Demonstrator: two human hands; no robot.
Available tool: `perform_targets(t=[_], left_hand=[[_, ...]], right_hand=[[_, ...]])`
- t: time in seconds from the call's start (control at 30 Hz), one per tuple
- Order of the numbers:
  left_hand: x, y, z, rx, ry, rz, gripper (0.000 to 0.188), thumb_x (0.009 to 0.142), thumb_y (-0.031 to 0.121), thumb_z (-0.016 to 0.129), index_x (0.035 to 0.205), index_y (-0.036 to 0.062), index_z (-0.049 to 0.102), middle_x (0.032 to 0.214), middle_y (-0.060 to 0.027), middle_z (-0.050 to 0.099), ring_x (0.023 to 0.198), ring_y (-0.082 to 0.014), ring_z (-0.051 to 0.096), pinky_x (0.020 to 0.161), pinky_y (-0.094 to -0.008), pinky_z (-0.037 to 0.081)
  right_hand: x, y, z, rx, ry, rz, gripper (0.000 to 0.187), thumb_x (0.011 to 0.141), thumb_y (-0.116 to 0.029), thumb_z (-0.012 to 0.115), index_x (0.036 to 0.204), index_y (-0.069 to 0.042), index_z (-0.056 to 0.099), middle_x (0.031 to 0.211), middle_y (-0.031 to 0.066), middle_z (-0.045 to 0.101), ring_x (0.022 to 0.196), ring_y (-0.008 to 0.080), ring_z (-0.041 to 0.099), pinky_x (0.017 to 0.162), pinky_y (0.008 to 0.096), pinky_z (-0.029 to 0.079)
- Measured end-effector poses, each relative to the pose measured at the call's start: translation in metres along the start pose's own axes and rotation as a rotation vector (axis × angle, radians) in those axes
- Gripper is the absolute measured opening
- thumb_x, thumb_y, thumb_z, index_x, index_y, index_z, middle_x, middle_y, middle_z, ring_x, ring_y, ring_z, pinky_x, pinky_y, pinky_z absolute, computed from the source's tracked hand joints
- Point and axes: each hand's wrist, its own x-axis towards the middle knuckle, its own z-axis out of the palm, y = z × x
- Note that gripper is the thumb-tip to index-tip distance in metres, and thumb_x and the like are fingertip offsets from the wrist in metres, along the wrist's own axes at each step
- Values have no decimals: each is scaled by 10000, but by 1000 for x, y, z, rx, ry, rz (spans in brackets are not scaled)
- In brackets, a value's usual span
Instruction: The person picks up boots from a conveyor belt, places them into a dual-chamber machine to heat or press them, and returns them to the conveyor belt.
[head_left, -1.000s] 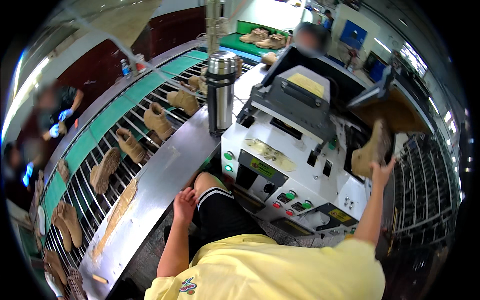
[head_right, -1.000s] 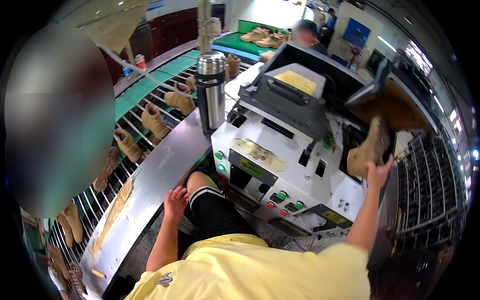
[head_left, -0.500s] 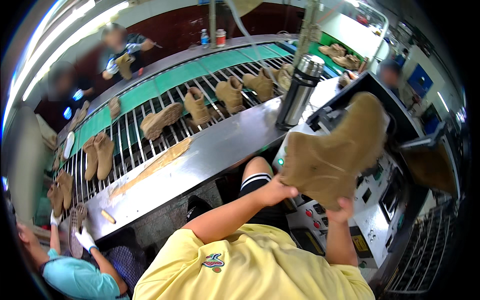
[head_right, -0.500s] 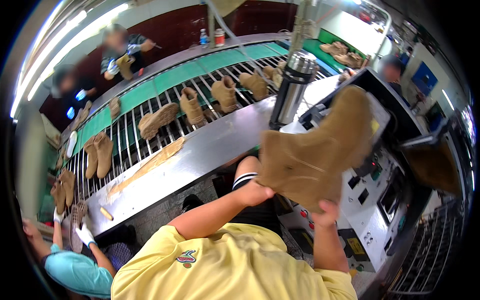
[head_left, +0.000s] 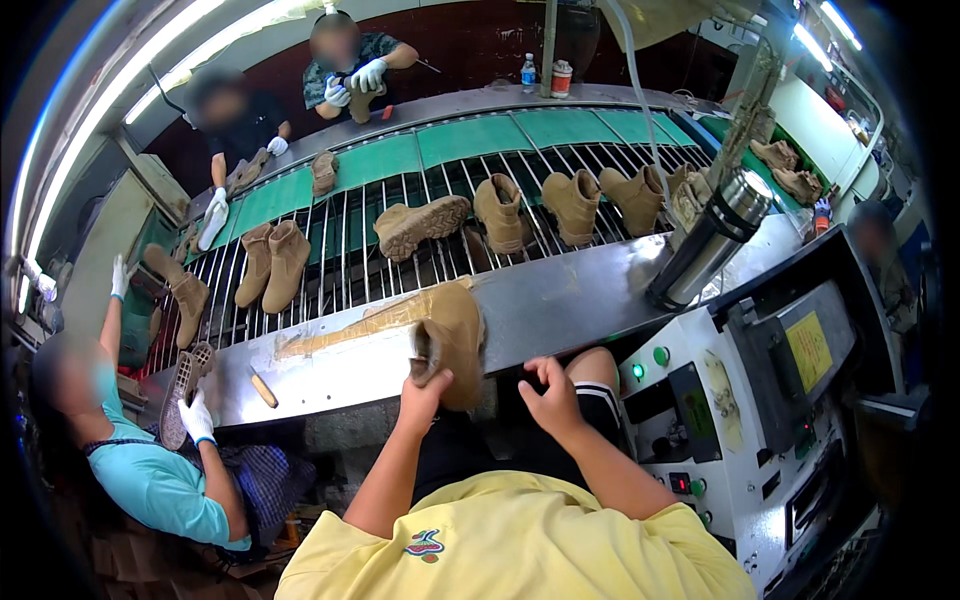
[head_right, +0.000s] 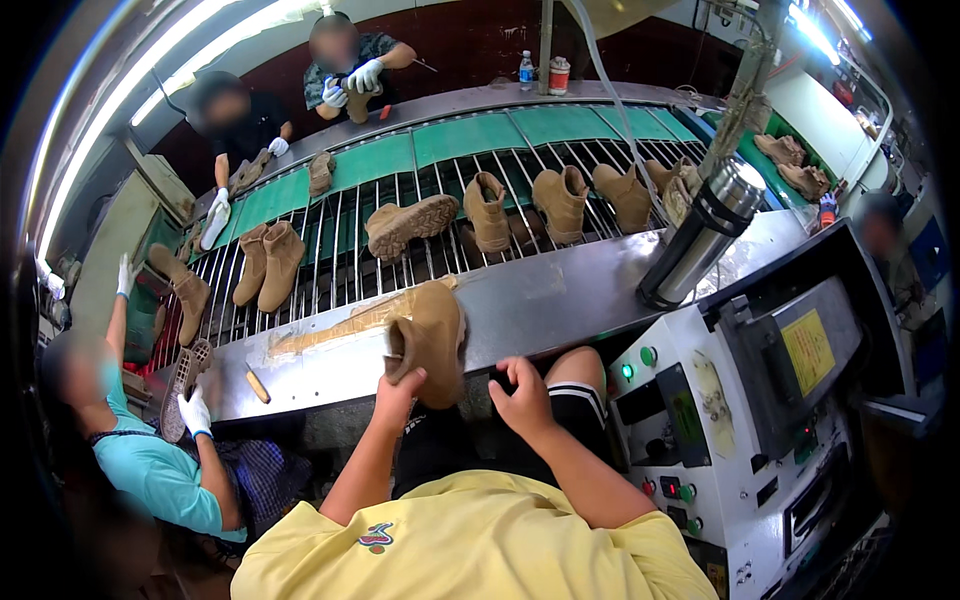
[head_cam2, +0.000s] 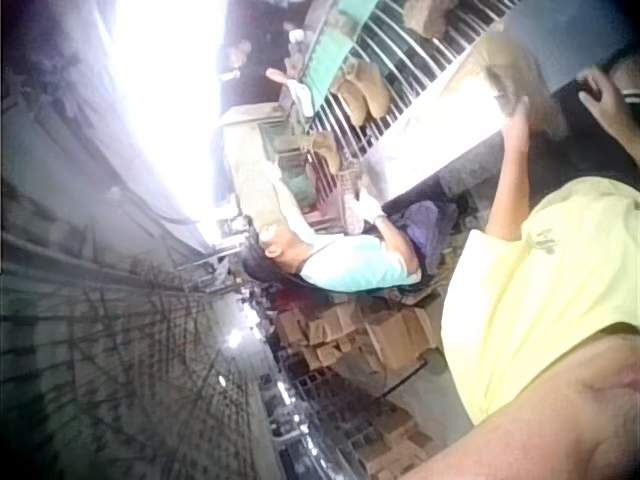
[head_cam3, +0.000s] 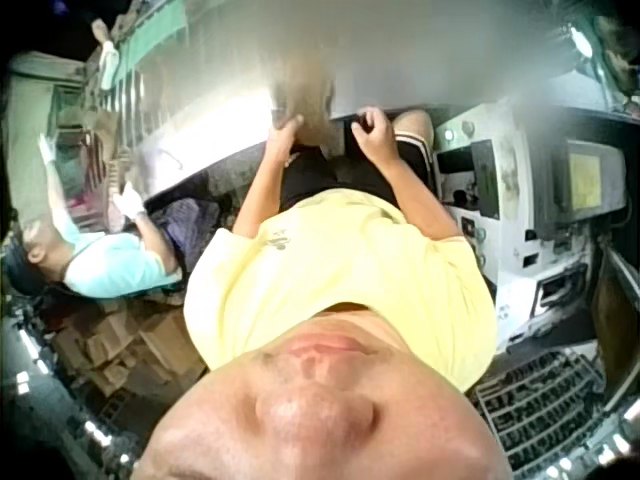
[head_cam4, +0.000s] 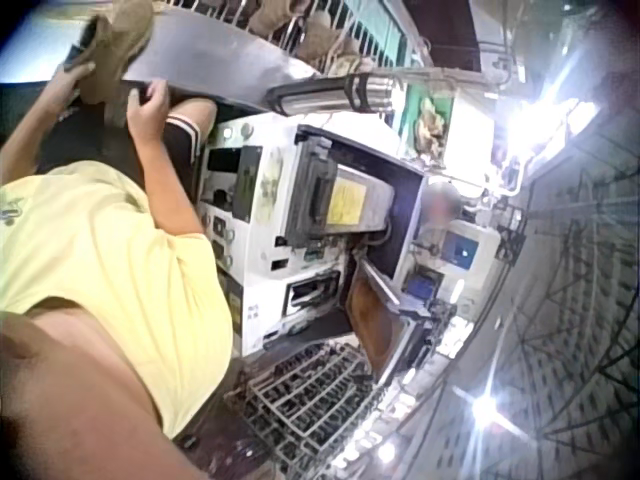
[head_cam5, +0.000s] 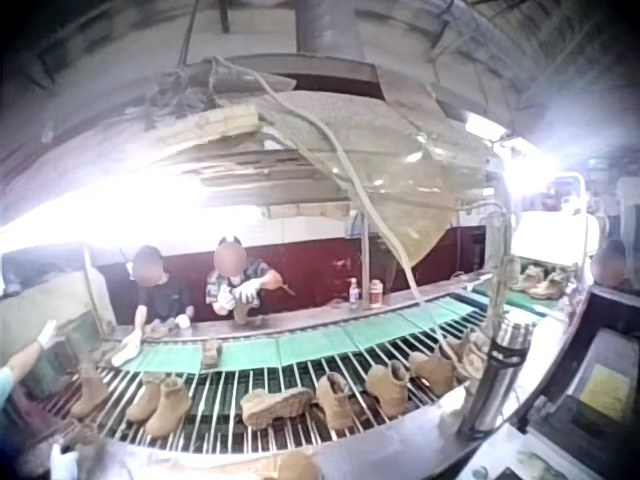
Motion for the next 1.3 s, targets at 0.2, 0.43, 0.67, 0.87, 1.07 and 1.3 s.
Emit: perform_targets(t=[0.2,0.43,0.67,0.87,1.07,1.3], left_hand=[[2,15,53,541,56,184,645,738,258,763,1248,-5,468,1108,-162,621,1032,-249,606,886,-333,461],[96,40,11,507,-584,50,785,678,191,815,1335,0,430,1271,-154,542,1109,-249,581,915,-358,482],[286,53,-21,1346,198,565,815,659,236,777,1351,61,385,1274,-178,480,1204,-323,453,1024,-446,350],[389,50,-21,2033,217,586,728,836,215,554,1466,114,204,1422,-146,341,1289,-346,348,1030,-535,287],[414,79,-34,1932,141,687,835,651,250,735,1377,95,355,1265,-128,481,1140,-316,476,918,-452,383],[372,163,-111,1318,148,493,809,497,289,783,1227,61,517,1041,-190,618,982,-368,586,870,-415,476]], right_hand=[[-11,38,47,-42,-75,-72,238,708,-2,643,607,-24,428,928,148,618,877,349,578,743,405,474],[1,53,57,-106,113,-101,637,646,-76,721,1212,-19,433,1252,231,473,1153,387,483,972,422,408],[46,71,115,-128,278,-17,906,539,-231,827,1307,-12,400,1310,245,456,1183,415,477,979,456,418],[111,78,75,225,164,152,792,553,-165,830,1237,31,483,1202,202,559,1105,293,570,931,378,459],[181,85,50,774,103,455,643,604,-89,793,1172,24,514,1062,118,621,981,193,595,864,325,476],[220,79,144,556,136,305,694,630,-127,793,1219,31,461,1125,119,591,1014,203,578,881,327,461]])
